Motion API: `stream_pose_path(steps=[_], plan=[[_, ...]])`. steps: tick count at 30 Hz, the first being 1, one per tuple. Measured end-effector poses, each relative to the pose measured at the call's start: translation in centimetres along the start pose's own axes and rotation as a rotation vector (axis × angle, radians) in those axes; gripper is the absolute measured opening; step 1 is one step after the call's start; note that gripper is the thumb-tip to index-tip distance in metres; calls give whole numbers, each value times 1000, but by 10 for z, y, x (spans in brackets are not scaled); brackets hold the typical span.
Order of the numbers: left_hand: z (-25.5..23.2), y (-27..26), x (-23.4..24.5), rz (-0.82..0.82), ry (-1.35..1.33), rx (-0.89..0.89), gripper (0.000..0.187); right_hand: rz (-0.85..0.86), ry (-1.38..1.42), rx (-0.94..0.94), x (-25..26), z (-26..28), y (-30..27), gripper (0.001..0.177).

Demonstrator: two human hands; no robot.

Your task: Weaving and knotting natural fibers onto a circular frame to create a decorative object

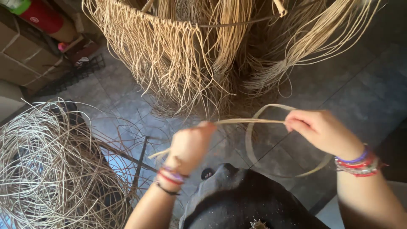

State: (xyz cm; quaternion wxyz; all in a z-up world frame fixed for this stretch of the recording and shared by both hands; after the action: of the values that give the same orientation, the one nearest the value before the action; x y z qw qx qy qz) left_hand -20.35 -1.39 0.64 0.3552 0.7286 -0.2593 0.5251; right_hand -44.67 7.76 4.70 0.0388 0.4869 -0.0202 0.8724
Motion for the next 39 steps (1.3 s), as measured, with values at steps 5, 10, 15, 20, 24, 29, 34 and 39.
stream_pose_path(steps=[5,10,15,20,24,29,34,39], plan=[[7,8,16,72,-205,49,81,-22,55,148,-13,35,11,23],[-59,23,15,-172,-368,-72,48,-31,110,146,-36,72,24,22],[14,6,3,-99,-50,-44,5,-23,53,9,-14,24,21,21],[52,7,11,214,-376,239,56,-60,14,-47,-19,23,30,25],[-20,36,45,-81,-586,-136,89,-36,25,170,-51,81,55,16],[11,34,-1,-62,-81,-134,19,5,56,77,-40,58,68,24],[76,52,7,-65,-161,47,18,8,-4,71,-19,15,92,22],[4,121,40,0,-482,81,85,-80,-19,281,-4,45,130,11]])
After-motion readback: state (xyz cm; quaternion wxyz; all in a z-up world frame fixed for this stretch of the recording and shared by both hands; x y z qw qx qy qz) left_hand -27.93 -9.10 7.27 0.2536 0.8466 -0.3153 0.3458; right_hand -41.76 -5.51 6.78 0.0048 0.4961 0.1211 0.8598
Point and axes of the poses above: each hand's wrist, its own y-axis towards the middle knuckle, its own x-axis out of the back of the hand, z = x × y, the point moved 9 cm from there along y, towards the middle knuckle, and after that the axes turned 9 degrees about -z, right-handed, at the moved point
